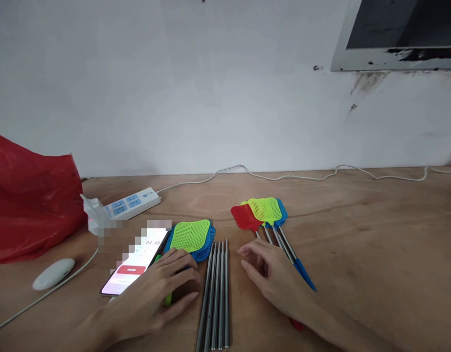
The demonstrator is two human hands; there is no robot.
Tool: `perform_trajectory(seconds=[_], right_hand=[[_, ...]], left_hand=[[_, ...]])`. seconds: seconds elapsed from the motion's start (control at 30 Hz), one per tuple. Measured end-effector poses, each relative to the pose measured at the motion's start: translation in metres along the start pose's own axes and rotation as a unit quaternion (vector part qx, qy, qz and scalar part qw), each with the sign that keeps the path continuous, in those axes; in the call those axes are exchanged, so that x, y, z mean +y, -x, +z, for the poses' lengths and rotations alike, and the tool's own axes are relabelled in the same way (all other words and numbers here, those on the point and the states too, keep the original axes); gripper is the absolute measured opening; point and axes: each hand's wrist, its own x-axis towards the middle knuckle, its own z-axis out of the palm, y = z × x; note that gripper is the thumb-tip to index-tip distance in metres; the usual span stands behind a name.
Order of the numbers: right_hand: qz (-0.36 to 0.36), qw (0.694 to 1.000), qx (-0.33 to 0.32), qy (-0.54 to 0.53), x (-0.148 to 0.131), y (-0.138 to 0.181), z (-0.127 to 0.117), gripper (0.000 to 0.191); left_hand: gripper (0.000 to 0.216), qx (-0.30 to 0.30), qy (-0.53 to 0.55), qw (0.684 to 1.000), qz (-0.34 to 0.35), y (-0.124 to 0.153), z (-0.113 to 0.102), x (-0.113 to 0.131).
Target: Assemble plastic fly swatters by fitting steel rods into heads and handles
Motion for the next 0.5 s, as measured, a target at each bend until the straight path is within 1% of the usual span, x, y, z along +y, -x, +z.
perform_trajectory(seconds=[0.07,0.13,0.23,0.3,0.37,0.5], right_hand=[[-0.031,0.997,0.038,0.066,0.004,-0.002,-0.003,0.016],[-0.052,0.986,0.08,0.137,0.01,-0.003,-0.005,0.017],[-0.042,0.962,0.12,0.24,0.021,-0.005,-0.007,0.017],[-0.022,0.948,0.121,0.295,0.028,-0.004,-0.006,0.019],[-0.012,0.938,0.111,0.327,0.032,-0.003,-0.005,0.02],[-0.023,0.94,0.092,0.327,0.03,-0.003,-0.004,0.019]], left_hand=[[0.007,0.0,0.002,1.0,0.002,0.0,0.0,0.0],[0.006,0.001,0.003,1.0,0.006,0.0,0.0,0.0],[0.004,0.005,0.007,1.0,0.012,0.0,0.0,0.0],[0.003,0.005,0.009,1.0,0.014,0.0,0.0,0.0],[0.003,0.004,0.009,1.0,0.014,0.0,0.0,0.001],[0.003,0.008,0.004,1.0,0.015,0.0,0.0,0.002]])
